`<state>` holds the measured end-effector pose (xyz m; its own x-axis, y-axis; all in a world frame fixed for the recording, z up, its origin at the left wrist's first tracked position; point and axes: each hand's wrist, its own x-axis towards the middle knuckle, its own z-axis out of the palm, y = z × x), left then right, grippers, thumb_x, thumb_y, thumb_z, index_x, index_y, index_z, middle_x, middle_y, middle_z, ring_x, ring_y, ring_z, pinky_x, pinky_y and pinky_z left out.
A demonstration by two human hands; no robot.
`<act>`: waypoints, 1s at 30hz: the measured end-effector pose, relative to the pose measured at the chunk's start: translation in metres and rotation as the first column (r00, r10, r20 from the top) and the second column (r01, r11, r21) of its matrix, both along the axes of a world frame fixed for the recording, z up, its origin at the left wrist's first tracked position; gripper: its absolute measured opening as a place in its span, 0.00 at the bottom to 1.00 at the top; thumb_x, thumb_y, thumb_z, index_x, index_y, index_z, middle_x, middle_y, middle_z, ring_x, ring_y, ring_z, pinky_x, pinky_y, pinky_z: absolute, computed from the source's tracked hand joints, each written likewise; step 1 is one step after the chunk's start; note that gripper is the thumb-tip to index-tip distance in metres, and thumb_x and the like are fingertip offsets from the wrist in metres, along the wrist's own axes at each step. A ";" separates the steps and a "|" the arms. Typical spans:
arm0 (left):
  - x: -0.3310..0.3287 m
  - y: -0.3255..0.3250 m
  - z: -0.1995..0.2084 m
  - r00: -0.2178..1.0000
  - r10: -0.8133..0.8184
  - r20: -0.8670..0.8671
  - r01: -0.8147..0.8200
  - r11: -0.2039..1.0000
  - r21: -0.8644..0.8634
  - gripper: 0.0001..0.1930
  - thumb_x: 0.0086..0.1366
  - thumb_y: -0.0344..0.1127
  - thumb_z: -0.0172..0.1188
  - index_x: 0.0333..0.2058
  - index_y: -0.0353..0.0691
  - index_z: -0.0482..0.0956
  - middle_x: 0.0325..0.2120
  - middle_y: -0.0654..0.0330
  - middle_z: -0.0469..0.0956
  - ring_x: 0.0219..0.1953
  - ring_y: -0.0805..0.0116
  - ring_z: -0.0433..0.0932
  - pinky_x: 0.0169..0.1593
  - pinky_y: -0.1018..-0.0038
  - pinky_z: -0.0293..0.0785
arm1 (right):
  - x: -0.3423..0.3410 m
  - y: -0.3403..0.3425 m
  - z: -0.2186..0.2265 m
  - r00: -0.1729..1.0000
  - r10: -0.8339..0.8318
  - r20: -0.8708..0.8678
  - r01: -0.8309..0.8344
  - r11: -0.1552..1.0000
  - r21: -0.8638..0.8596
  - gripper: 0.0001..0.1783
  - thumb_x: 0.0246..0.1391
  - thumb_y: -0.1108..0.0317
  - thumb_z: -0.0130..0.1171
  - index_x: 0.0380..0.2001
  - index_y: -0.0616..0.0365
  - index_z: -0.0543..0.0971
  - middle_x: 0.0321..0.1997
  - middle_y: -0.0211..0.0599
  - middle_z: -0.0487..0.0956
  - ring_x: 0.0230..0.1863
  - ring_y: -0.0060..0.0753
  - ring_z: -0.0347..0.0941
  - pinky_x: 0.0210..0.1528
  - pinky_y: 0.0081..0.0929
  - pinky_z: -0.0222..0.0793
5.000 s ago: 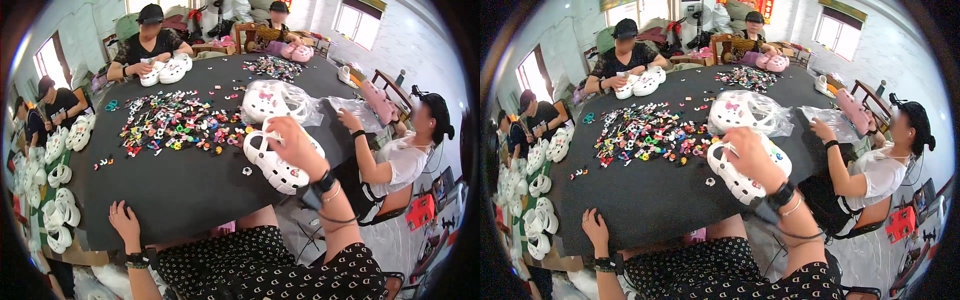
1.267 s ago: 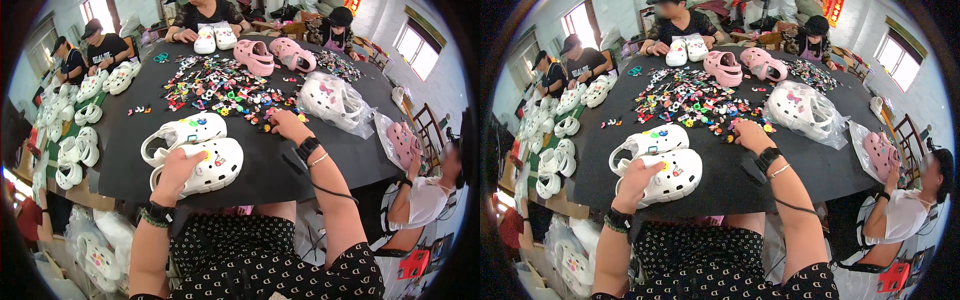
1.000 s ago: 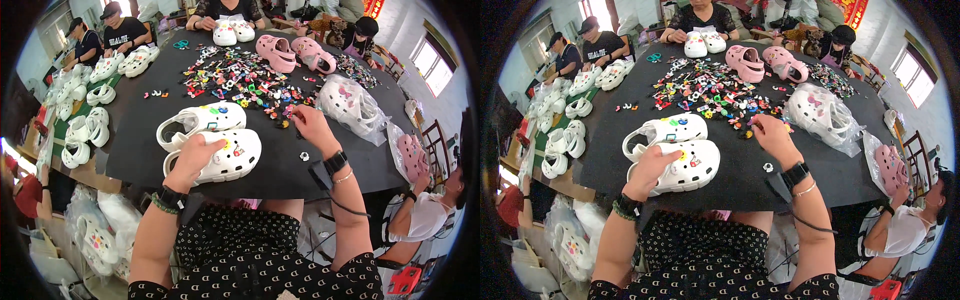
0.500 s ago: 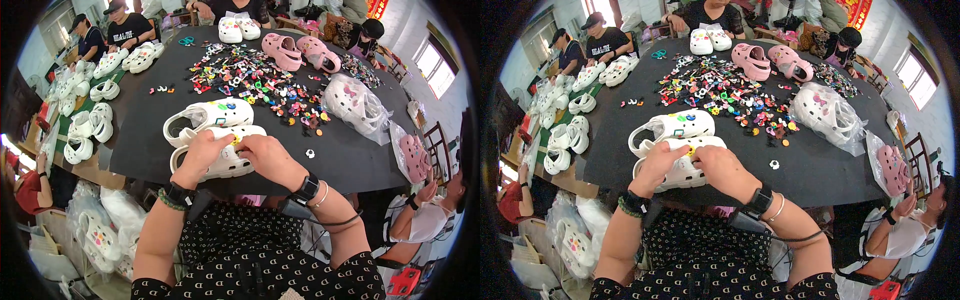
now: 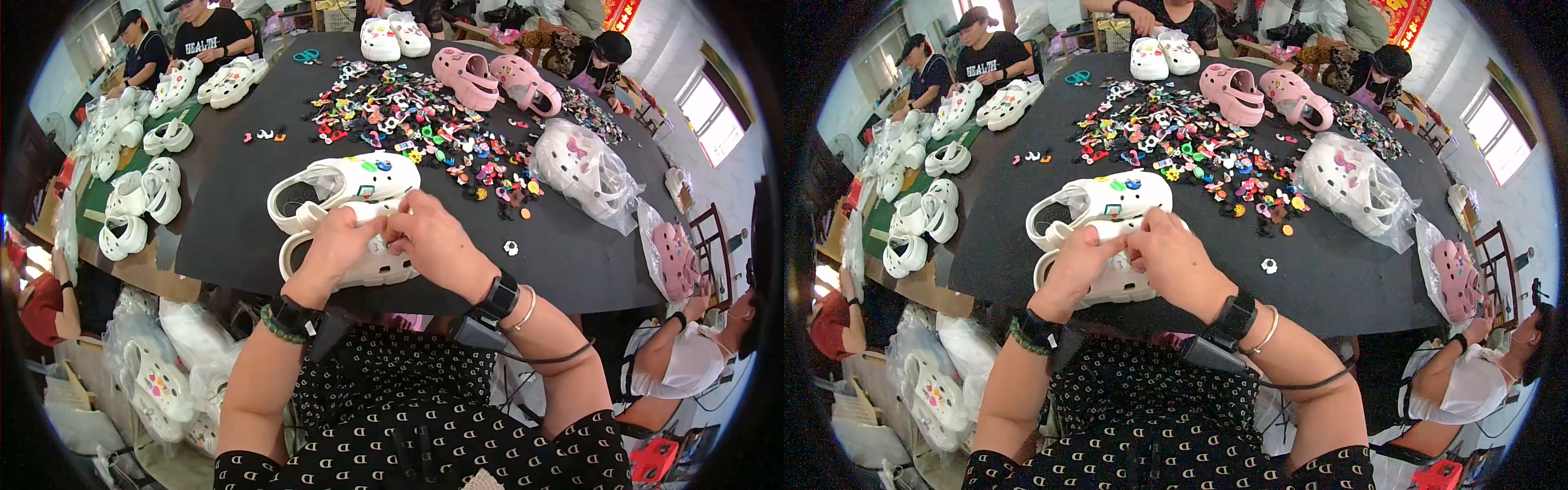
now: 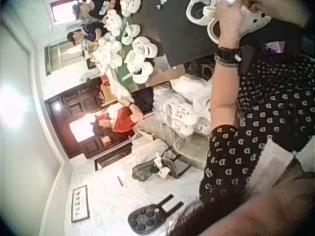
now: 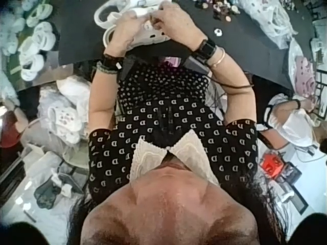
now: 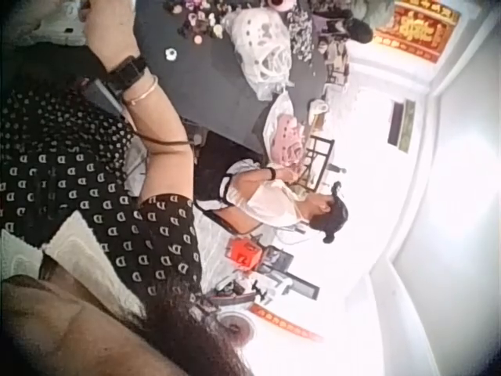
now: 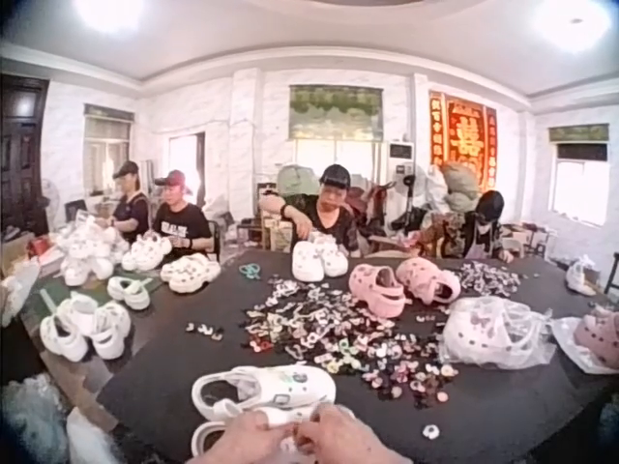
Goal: Apply decorative charms and stickers to white clog-style shoes.
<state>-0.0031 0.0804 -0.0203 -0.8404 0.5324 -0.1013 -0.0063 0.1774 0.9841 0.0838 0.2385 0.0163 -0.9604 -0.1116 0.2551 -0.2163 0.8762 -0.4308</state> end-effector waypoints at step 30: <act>0.015 -0.007 -0.003 0.955 0.024 -0.294 -0.075 0.984 -0.164 0.17 0.60 0.42 0.67 0.27 0.28 0.82 0.16 0.53 0.78 0.17 0.69 0.74 0.24 0.68 0.68 | -0.022 0.002 -0.004 0.976 -0.176 0.131 0.158 0.978 0.136 0.55 0.27 0.65 0.79 0.64 0.45 0.63 0.59 0.46 0.66 0.58 0.51 0.68 0.49 0.55 0.65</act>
